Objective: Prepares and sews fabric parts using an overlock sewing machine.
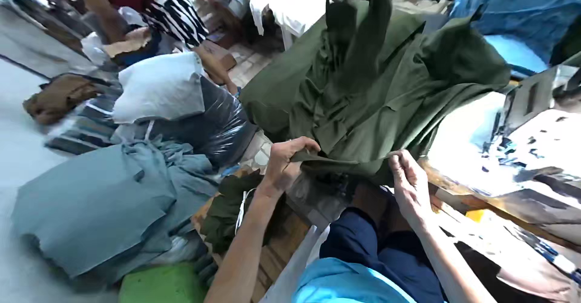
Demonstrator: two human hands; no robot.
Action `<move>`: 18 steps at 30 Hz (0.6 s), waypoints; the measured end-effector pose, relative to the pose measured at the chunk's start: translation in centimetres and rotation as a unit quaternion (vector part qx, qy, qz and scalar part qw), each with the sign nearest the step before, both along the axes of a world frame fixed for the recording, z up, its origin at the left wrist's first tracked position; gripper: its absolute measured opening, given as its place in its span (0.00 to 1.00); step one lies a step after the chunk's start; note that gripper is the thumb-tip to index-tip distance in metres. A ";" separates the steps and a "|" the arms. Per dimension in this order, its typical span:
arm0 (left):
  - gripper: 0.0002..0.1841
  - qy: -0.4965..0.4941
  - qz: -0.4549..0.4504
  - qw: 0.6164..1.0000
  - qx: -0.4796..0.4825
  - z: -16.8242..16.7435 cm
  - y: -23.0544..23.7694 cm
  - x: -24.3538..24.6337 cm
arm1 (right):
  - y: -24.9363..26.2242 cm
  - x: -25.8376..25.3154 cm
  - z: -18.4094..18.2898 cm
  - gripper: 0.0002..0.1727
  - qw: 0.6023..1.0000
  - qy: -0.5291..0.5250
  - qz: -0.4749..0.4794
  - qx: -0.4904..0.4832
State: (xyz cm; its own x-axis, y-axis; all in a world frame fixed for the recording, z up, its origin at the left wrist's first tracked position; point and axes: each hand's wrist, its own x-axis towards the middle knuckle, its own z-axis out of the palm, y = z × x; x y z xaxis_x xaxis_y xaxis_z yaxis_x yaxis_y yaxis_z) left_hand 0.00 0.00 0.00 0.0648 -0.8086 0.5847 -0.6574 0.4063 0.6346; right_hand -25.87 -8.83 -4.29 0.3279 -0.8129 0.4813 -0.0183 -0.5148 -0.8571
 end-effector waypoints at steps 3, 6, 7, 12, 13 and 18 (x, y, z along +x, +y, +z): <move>0.17 -0.005 0.115 0.991 -0.071 -0.8 -1.4 -1.7 | -0.2 1.9 1.5 0.11 0.988 0.029 -0.124 -0.088; 0.15 -0.145 0.329 0.933 0.030 -3.1 -4.9 -2.0 | -3.3 4.4 0.1 0.13 0.949 0.247 -0.179 -0.080; 0.13 -0.187 0.372 0.907 0.065 -4.6 -5.7 -2.1 | -4.7 5.3 -1.3 0.16 0.937 0.310 -0.158 -0.037; 0.24 -0.131 0.363 0.921 0.042 -5.5 -4.3 -2.6 | -6.8 5.9 -4.6 0.11 0.927 0.330 -0.168 -0.065; 0.27 -0.096 0.330 0.939 0.010 -5.4 -3.4 -2.1 | -6.9 5.9 -4.7 0.11 0.930 0.321 -0.166 -0.071; 0.24 -0.100 0.260 0.959 0.046 -1.0 -1.3 2.8 | -6.9 5.6 -4.3 0.12 0.937 0.307 -0.156 -0.063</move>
State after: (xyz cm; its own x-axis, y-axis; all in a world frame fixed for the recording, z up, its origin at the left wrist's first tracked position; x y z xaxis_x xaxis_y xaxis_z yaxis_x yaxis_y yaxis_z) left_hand 2.78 -1.33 -1.04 0.3681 -0.7461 0.5549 -0.8682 -0.0622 0.4923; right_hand -20.31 -15.74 -8.56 0.3301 -0.8651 0.3777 -0.6545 -0.4981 -0.5688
